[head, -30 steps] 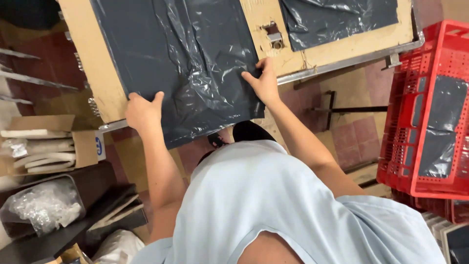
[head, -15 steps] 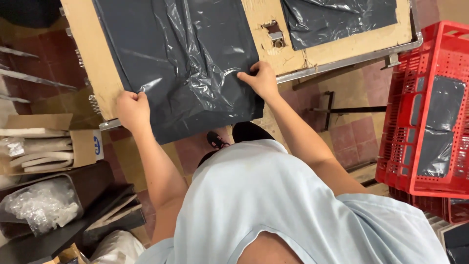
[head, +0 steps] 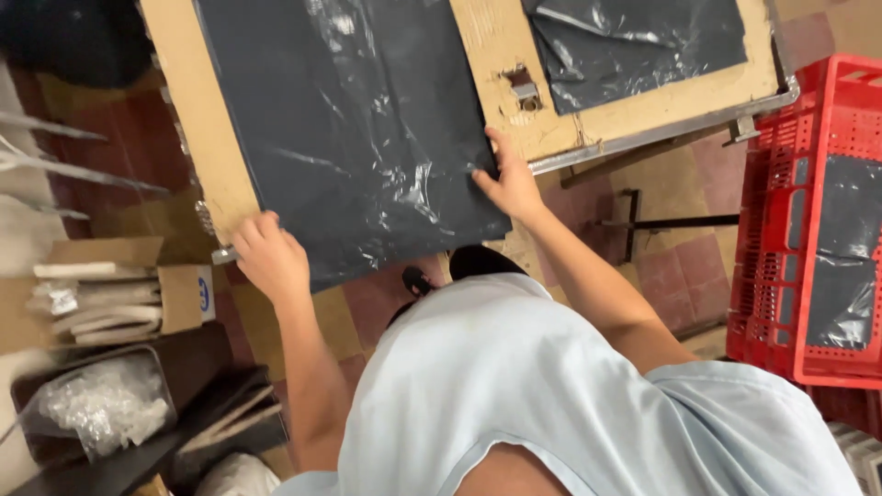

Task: The person repeatedly folds black plastic-wrapped rectangular packs on a cardboard-covered table and places them into a red basket. The person retrieves new packs from a green conveyor belt, folds them by hand, and stacks them in the basket.

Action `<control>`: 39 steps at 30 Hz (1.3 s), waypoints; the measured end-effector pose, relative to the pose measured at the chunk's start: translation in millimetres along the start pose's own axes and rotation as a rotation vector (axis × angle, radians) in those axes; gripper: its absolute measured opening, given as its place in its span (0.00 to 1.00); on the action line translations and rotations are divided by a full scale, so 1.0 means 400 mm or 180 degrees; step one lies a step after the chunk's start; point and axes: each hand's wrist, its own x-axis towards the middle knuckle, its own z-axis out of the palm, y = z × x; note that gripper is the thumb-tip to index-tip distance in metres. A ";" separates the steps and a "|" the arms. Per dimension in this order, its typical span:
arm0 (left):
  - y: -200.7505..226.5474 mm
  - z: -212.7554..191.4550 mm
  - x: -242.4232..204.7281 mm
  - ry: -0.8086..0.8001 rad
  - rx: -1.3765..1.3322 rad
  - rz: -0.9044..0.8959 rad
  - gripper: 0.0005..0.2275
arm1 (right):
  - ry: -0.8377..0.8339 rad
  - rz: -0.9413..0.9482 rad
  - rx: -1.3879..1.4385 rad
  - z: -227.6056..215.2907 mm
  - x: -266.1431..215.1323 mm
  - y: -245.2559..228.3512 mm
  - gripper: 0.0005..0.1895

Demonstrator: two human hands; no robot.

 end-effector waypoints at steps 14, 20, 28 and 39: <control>-0.004 -0.108 0.067 0.0201 -0.2158 0.1243 0.15 | -0.0253 0.0652 0.3526 -0.132 0.191 -0.304 0.16; 0.066 -0.557 0.140 -0.0729 -0.3618 -0.0027 0.13 | -0.0582 -0.0267 0.2219 -0.390 -0.032 -0.343 0.27; 0.227 -0.698 0.421 -0.0684 -0.6635 -0.1863 0.07 | -0.0600 -0.1297 0.0784 -0.440 0.258 -0.277 0.11; 0.018 0.302 0.912 -0.1119 -0.1680 -0.0882 0.19 | -0.0284 -0.0288 0.0648 0.165 1.320 0.208 0.08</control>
